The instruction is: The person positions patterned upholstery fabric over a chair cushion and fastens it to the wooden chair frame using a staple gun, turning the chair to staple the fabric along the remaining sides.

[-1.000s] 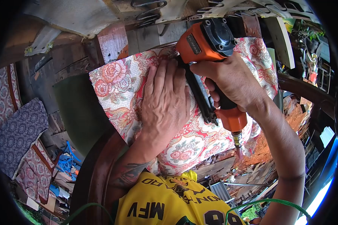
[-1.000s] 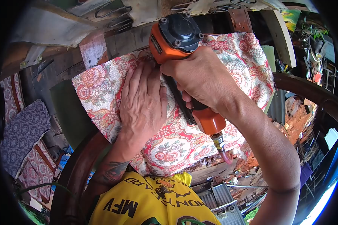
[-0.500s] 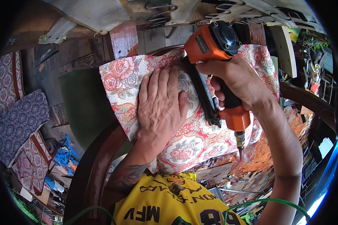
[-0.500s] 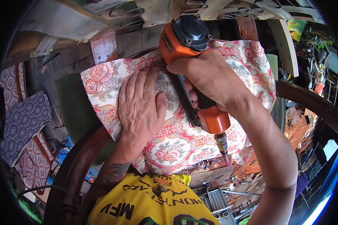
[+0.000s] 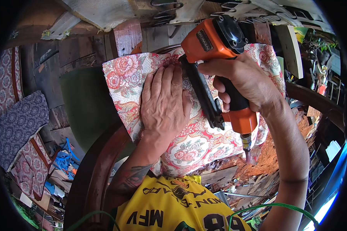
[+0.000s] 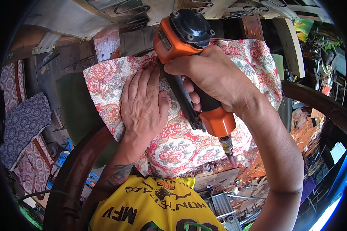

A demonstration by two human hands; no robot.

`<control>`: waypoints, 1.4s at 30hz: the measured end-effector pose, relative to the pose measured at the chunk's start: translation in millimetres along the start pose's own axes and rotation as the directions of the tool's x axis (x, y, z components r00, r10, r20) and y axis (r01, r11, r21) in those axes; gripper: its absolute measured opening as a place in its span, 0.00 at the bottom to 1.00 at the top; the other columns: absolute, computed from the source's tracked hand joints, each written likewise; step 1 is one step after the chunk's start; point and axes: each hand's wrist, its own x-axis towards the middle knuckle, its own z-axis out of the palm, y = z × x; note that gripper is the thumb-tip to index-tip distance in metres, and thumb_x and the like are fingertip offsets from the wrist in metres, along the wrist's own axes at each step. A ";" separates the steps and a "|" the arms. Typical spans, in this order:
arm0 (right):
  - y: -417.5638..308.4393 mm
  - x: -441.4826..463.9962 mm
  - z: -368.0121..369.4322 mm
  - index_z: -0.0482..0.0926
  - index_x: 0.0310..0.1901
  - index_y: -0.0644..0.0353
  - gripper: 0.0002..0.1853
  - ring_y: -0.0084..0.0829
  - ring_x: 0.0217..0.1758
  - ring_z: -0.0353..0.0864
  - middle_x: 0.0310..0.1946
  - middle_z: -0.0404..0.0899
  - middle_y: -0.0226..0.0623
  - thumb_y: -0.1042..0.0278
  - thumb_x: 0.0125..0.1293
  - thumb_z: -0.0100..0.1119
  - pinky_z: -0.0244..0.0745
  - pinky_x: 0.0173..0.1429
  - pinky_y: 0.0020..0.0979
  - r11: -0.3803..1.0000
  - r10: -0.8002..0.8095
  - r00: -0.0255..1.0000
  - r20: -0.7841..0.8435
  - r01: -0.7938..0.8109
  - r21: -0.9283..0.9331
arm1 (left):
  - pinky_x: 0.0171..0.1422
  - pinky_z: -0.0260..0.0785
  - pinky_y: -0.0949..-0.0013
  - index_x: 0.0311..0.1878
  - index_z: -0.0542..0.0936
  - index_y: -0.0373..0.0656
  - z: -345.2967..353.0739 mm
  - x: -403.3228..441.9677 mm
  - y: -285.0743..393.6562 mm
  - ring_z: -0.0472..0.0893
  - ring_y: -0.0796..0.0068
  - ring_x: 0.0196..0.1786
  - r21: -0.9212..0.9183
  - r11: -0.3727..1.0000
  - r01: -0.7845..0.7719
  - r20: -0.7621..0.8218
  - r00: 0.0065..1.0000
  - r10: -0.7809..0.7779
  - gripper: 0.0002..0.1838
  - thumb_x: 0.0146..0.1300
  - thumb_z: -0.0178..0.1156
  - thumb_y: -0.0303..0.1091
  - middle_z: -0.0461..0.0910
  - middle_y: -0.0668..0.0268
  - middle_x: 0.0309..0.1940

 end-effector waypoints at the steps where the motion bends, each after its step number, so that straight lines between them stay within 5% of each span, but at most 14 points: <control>1: -1.6 -0.2 1.0 0.83 0.41 0.61 0.15 0.21 0.20 0.79 0.22 0.77 0.28 0.56 0.71 0.68 0.78 0.24 0.30 1.000 0.001 1.000 -0.018 0.000 0.024 | 0.87 0.54 0.46 0.75 0.72 0.35 -0.1 -0.1 0.5 0.70 0.52 0.78 -0.003 1.000 0.001 0.004 1.000 -0.001 0.34 0.69 0.60 0.42 0.73 0.52 0.73; 7: -1.9 2.4 1.8 0.83 0.41 0.62 0.12 0.21 0.18 0.79 0.20 0.76 0.28 0.60 0.71 0.67 0.77 0.22 0.30 1.000 -0.014 0.998 0.056 0.013 0.015 | 0.87 0.54 0.45 0.75 0.72 0.35 -0.5 1.3 -0.6 0.70 0.51 0.78 -0.002 1.000 0.012 0.018 1.000 -0.012 0.34 0.69 0.60 0.42 0.73 0.52 0.73; 27: 5.8 6.5 19.6 0.82 0.41 0.65 0.12 0.22 0.17 0.79 0.19 0.77 0.29 0.63 0.70 0.65 0.76 0.21 0.29 0.993 -0.107 0.992 -0.073 0.102 -0.062 | 0.88 0.51 0.43 0.74 0.69 0.30 2.7 -2.1 1.2 0.68 0.46 0.80 -0.063 0.998 0.012 -0.024 1.000 -0.014 0.34 0.69 0.60 0.40 0.71 0.45 0.73; 30: 5.7 3.8 22.8 0.84 0.49 0.60 0.14 0.18 0.16 0.74 0.20 0.75 0.26 0.60 0.69 0.70 0.71 0.21 0.26 0.993 -0.111 0.989 -0.096 0.107 -0.050 | 0.88 0.51 0.41 0.74 0.68 0.29 3.9 -2.9 0.3 0.67 0.44 0.80 -0.059 0.998 -0.006 -0.036 0.999 0.004 0.34 0.70 0.60 0.39 0.71 0.44 0.74; 39: 6.0 5.0 18.6 0.81 0.39 0.67 0.11 0.24 0.18 0.80 0.18 0.77 0.32 0.64 0.69 0.63 0.77 0.21 0.31 0.986 -0.151 0.988 -0.045 0.147 -0.080 | 0.88 0.49 0.43 0.78 0.67 0.31 -9.8 -14.1 9.3 0.65 0.45 0.81 0.000 1.000 0.016 -0.022 1.000 -0.016 0.36 0.71 0.60 0.39 0.68 0.47 0.77; 42: 6.0 7.7 16.9 0.81 0.39 0.67 0.12 0.23 0.18 0.80 0.18 0.76 0.32 0.63 0.69 0.64 0.77 0.21 0.31 0.991 -0.116 0.992 -0.046 0.113 -0.068 | 0.89 0.46 0.41 0.81 0.64 0.31 -12.7 -23.4 20.0 0.59 0.41 0.85 -0.014 0.995 0.100 0.093 0.991 -0.098 0.35 0.76 0.55 0.40 0.63 0.46 0.81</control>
